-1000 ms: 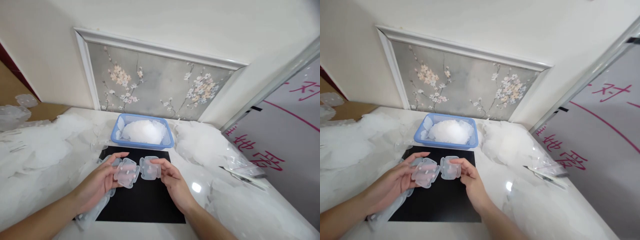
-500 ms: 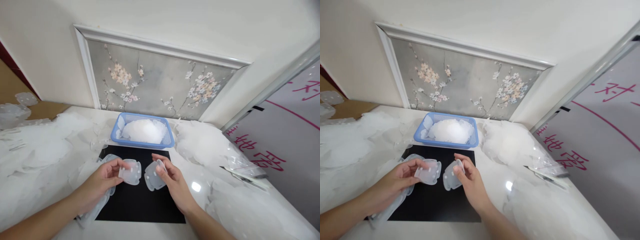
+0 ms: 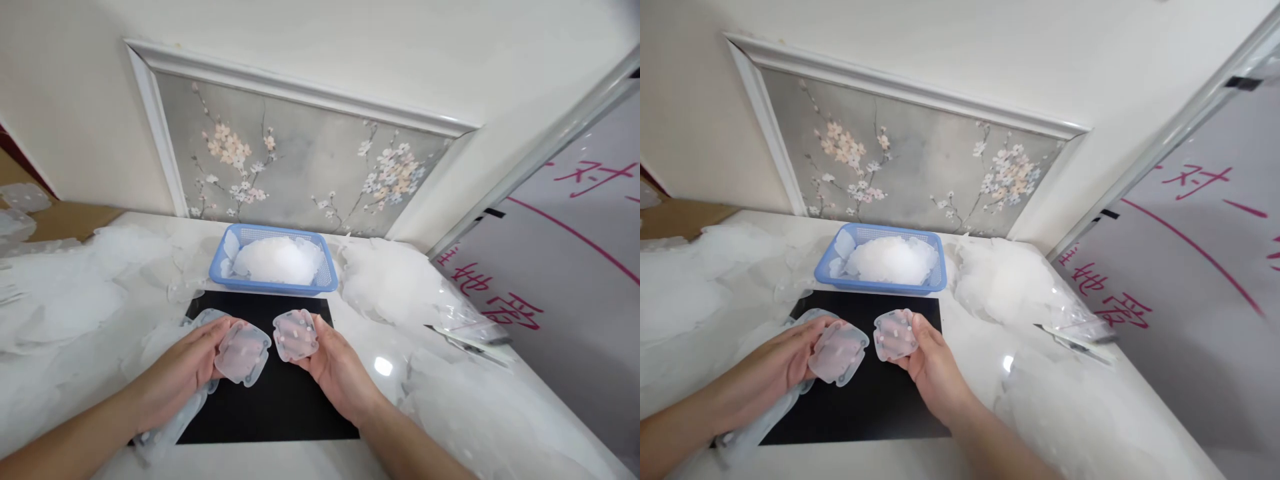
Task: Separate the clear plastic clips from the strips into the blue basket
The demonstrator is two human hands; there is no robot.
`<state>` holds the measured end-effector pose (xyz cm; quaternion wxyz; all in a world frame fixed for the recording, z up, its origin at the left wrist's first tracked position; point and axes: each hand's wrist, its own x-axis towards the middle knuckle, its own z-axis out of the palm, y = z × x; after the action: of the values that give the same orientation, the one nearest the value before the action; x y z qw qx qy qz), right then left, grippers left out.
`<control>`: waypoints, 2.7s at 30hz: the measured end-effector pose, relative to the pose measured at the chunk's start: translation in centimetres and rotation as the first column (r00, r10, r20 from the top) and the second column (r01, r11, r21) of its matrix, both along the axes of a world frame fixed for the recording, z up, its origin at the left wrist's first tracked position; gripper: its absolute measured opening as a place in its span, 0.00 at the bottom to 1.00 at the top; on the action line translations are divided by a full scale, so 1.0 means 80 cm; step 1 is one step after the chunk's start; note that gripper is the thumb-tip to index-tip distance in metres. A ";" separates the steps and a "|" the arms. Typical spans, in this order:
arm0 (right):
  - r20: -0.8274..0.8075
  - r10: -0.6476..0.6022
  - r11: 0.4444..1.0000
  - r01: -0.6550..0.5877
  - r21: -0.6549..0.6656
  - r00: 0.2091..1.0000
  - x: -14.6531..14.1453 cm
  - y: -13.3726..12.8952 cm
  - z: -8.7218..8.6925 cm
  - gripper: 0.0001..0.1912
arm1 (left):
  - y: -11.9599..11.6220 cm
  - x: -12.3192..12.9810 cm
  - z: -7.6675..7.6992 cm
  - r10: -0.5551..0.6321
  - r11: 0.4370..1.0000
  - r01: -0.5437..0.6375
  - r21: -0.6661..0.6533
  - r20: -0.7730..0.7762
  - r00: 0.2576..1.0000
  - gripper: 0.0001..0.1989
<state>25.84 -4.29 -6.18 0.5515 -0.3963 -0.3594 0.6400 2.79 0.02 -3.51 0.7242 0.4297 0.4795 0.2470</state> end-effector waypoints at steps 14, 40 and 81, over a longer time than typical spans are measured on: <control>0.523 -0.140 0.924 -0.079 0.374 0.841 -0.014 -0.010 -0.008 0.18 | -0.004 0.008 0.006 -0.050 0.998 0.053 -0.022 0.102 0.994 0.29; 0.437 -0.065 0.990 0.004 0.139 0.897 -0.022 -0.009 -0.008 0.17 | 0.025 -0.006 0.021 0.195 0.674 0.224 0.704 -0.462 0.865 0.11; 0.362 -0.209 0.978 0.192 0.083 0.908 -0.009 -0.008 -0.006 0.20 | 0.006 0.003 -0.013 -0.203 0.880 0.306 0.362 -0.296 0.933 0.21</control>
<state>25.16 -4.91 -6.65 0.5457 -0.5316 -0.4285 0.4858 3.01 0.53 -4.53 0.5804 0.6565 0.4445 0.1860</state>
